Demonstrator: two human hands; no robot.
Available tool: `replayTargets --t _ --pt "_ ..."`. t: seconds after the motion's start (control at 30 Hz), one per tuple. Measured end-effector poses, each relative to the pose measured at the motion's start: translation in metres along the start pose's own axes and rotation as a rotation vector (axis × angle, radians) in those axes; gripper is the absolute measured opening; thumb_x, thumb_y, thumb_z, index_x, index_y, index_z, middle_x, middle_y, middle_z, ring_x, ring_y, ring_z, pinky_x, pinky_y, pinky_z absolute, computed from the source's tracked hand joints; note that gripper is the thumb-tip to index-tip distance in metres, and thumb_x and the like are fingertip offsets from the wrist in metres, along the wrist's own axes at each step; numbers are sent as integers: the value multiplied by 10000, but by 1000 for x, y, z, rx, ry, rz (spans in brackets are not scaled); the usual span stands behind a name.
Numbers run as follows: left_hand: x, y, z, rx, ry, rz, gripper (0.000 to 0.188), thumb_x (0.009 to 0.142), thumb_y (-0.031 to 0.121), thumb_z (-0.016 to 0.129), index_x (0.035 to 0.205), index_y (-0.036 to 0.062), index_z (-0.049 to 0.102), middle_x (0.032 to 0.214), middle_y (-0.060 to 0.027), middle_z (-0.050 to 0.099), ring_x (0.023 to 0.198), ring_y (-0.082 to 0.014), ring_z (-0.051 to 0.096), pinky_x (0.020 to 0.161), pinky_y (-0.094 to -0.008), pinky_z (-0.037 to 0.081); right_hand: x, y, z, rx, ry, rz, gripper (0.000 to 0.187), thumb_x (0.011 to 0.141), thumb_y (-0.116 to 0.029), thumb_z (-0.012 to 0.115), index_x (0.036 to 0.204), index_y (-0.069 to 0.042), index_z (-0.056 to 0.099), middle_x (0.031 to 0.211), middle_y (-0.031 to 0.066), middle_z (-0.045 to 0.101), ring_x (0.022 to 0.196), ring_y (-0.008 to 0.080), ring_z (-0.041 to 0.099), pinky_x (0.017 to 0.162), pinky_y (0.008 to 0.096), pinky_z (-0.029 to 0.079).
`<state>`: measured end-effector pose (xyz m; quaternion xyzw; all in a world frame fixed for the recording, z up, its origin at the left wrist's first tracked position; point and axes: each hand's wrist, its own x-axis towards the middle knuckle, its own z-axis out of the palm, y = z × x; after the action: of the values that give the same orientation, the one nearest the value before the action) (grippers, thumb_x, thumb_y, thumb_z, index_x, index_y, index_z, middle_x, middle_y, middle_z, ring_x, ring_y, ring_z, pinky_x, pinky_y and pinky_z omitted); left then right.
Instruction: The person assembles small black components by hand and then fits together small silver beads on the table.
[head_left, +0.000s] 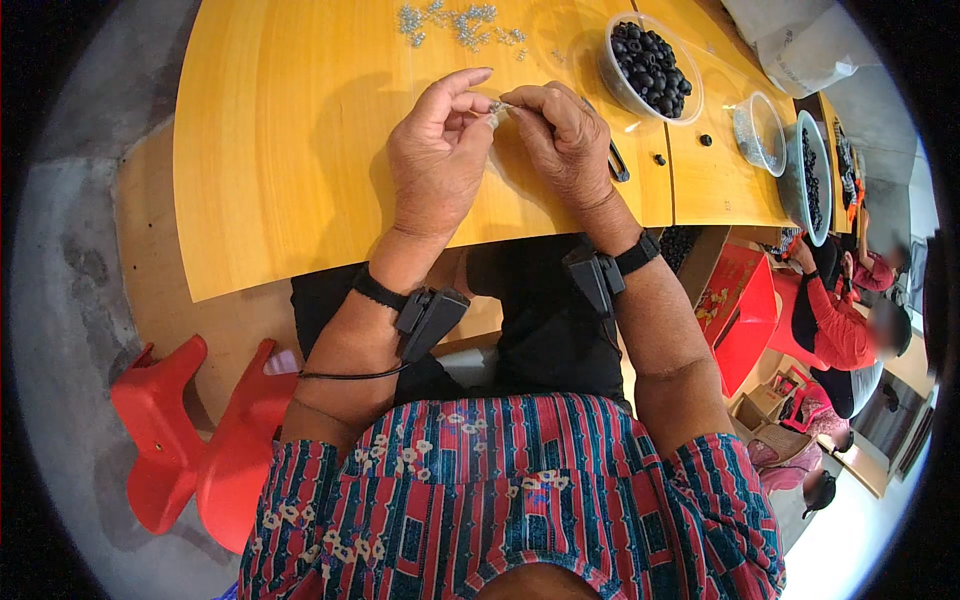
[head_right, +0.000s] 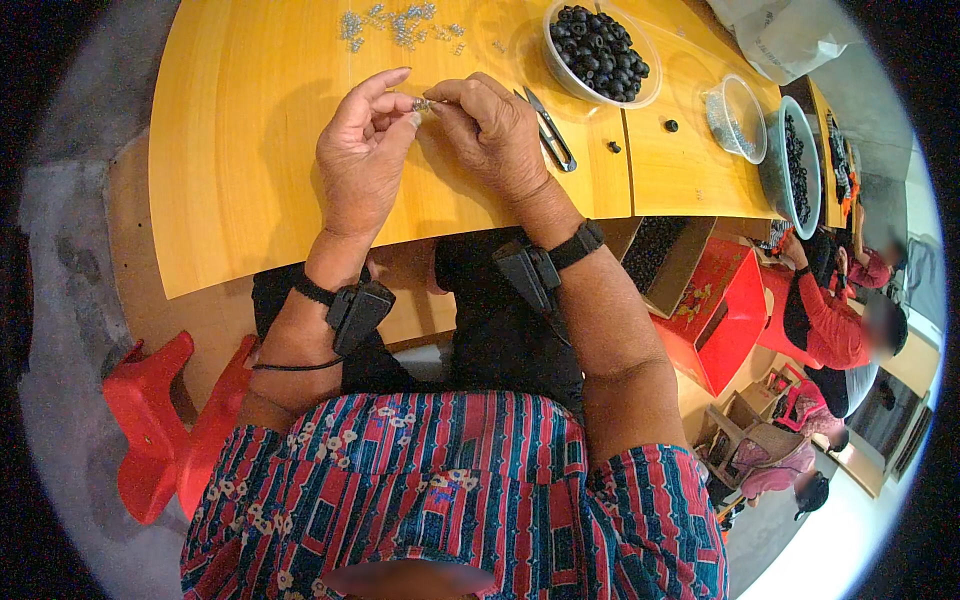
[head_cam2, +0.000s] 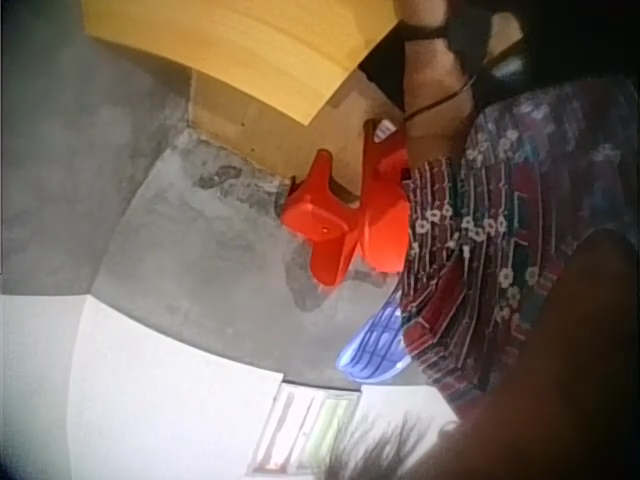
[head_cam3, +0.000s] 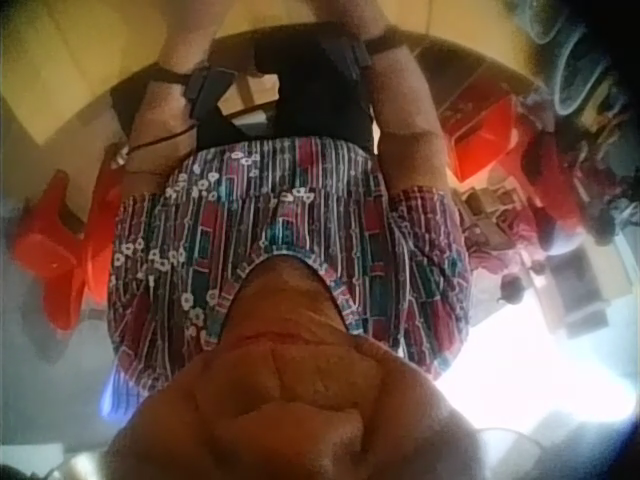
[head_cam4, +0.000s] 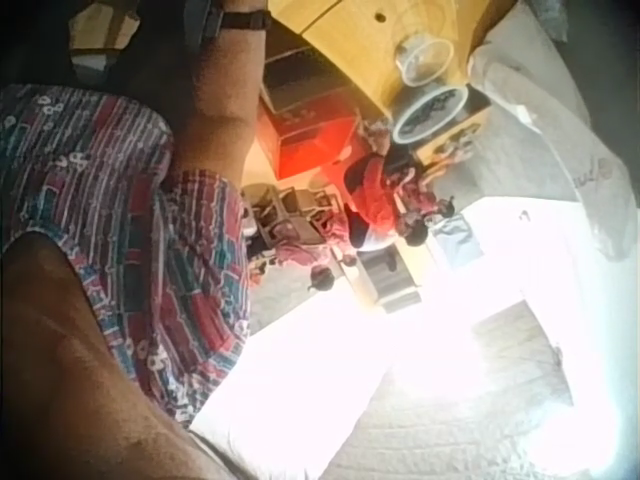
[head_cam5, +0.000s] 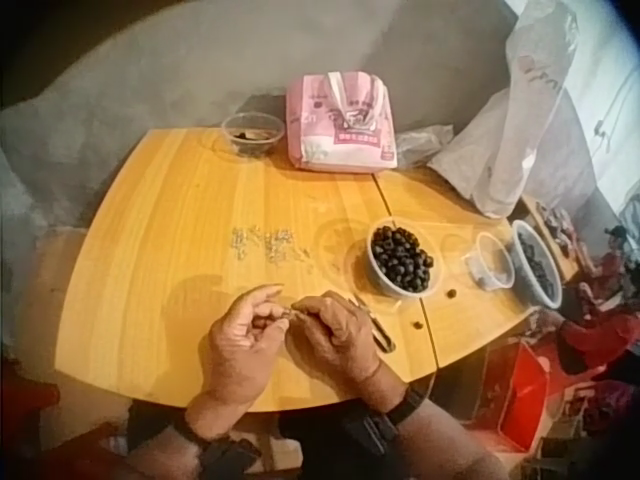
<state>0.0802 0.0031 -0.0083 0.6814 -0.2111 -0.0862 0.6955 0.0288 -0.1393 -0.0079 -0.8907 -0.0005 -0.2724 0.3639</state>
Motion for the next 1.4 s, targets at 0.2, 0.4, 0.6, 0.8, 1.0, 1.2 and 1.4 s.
replayTargets --t 0.2,0.4,0.6,0.8,1.0,1.2,1.4 --pt "-1 1 1 -51 7 -19 345 845 -25 616 1184 29 586 900 -10 632 790 -49 554 725 -187 475 -1 5 2 -16 1 -42 129 773 -78 682 888 -66 625 723 93 594 638 252 604 579 322 482" --pt "-1 -1 0 -23 15 4 343 840 -23 626 1177 33 594 891 -5 631 779 -46 548 718 -188 473 -1 2 0 -5 -14 -33 124 778 -85 682 888 -73 627 723 90 594 634 257 605 573 319 481" --pt "0 1 0 -56 16 -25 350 839 -20 623 1183 34 592 887 -2 623 781 -46 549 722 -187 475 0 1 0 7 -20 -45 174 772 -77 687 940 -96 648 715 86 589 619 248 604 554 319 478" --pt "1 -2 0 8 12 -6 365 842 -21 611 1203 19 570 877 -7 620 777 -50 560 712 -187 480 1 -1 -1 34 -46 -82 258 770 -50 682 1017 -125 668 674 73 569 566 226 579 512 311 460" --pt "0 -2 -2 25 15 7 383 843 -28 603 1221 13 553 891 -26 630 783 -56 572 715 -194 485 1 1 2 60 -39 -76 224 765 -47 687 975 -125 672 665 70 566 557 220 575 506 307 450" --pt "0 -4 -2 54 5 5 380 857 -21 593 1233 7 543 902 -34 635 798 -66 580 727 -198 487 -1 0 0 85 -65 69 173 775 -37 676 936 -98 692 711 46 617 619 162 597 580 262 467" --pt "0 -2 -3 23 -15 -24 376 871 -8 579 1244 6 532 929 -48 646 820 -71 586 751 -205 489 1 -2 -6 57 -123 104 134 782 -50 697 915 -63 686 768 41 650 681 130 623 634 229 479"
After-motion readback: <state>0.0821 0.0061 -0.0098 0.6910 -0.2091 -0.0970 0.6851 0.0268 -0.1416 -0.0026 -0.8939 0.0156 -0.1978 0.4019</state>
